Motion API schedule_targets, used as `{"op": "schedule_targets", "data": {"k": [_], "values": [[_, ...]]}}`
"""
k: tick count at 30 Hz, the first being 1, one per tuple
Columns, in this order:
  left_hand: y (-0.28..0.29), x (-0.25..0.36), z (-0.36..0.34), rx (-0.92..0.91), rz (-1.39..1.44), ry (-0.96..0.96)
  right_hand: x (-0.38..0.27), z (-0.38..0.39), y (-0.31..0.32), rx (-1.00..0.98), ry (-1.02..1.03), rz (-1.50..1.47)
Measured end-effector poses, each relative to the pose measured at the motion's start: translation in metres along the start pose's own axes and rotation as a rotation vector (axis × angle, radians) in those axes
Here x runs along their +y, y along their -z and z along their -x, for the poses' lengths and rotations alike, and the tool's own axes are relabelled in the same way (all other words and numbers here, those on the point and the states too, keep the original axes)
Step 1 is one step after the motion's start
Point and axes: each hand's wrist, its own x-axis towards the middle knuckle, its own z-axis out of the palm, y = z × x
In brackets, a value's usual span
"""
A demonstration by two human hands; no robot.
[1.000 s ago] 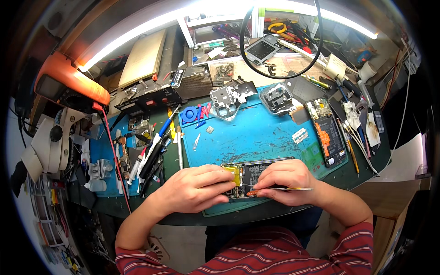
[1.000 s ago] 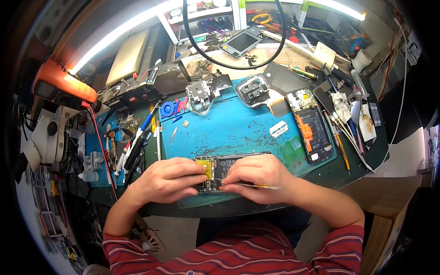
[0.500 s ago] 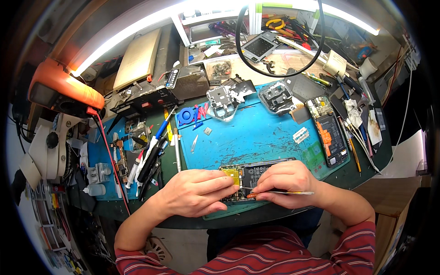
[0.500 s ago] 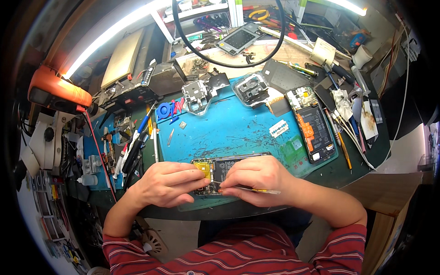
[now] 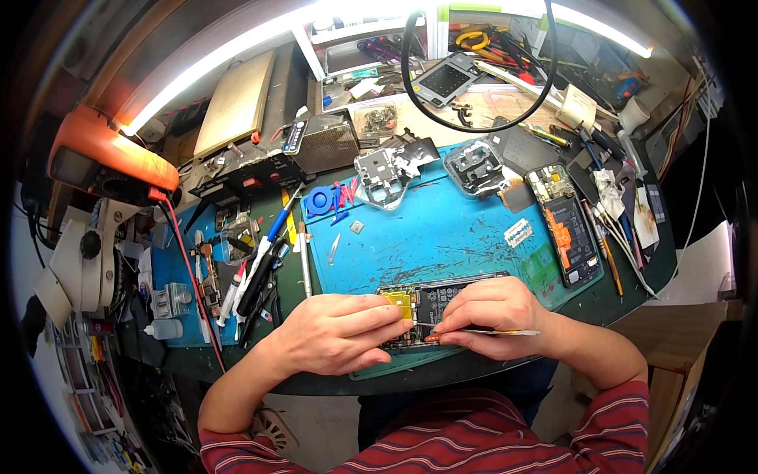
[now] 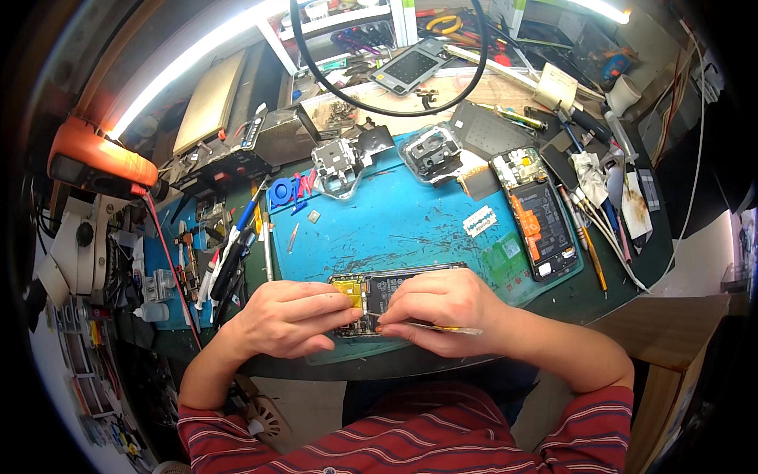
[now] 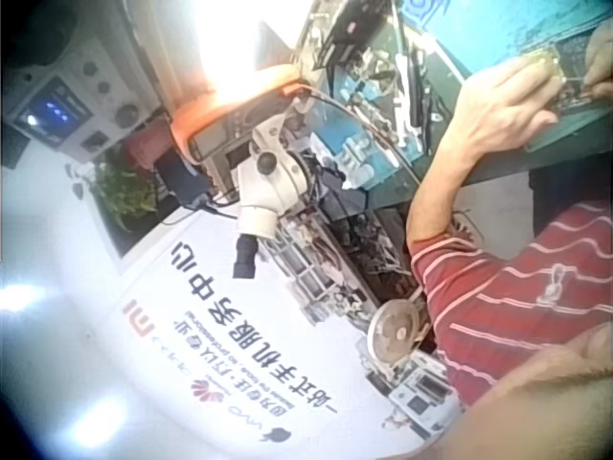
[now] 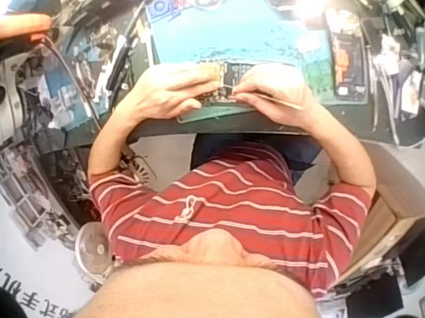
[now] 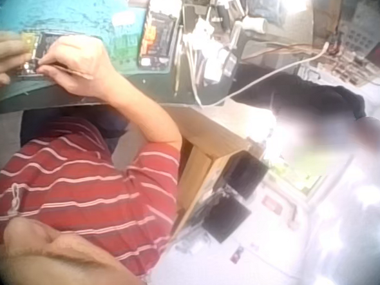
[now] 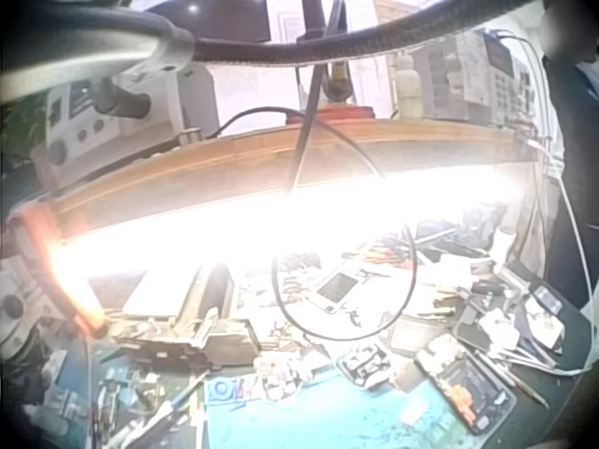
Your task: The person works on a disassembled smartphone motherboard, using tweezers to remove and reposition small components and connectors. They repeatedly handle a small black module and a ribbon cable, adjusting their placement on the board throughout the clip.
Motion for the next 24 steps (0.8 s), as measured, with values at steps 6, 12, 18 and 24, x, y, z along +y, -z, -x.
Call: {"op": "schedule_targets", "data": {"k": [6, 12, 18, 24], "values": [[-0.0009, 0.0003, 0.0003, 0.003, -0.008, -0.002, 0.0004, 0.0000, -0.0002, -0.004, -0.003, -0.005], [-0.0007, 0.0007, -0.0009, 0.000, 0.011, 0.012, -0.0004, -0.0001, 0.0006, -0.012, -0.008, -0.002], [-0.0002, 0.0017, -0.0021, 0.011, 0.027, 0.024, -0.0012, -0.0012, 0.0009, -0.017, -0.014, -0.003], [-0.0009, 0.0025, -0.0030, 0.021, 0.048, 0.036, -0.0019, -0.0020, 0.0014, -0.021, -0.027, -0.019]]}}
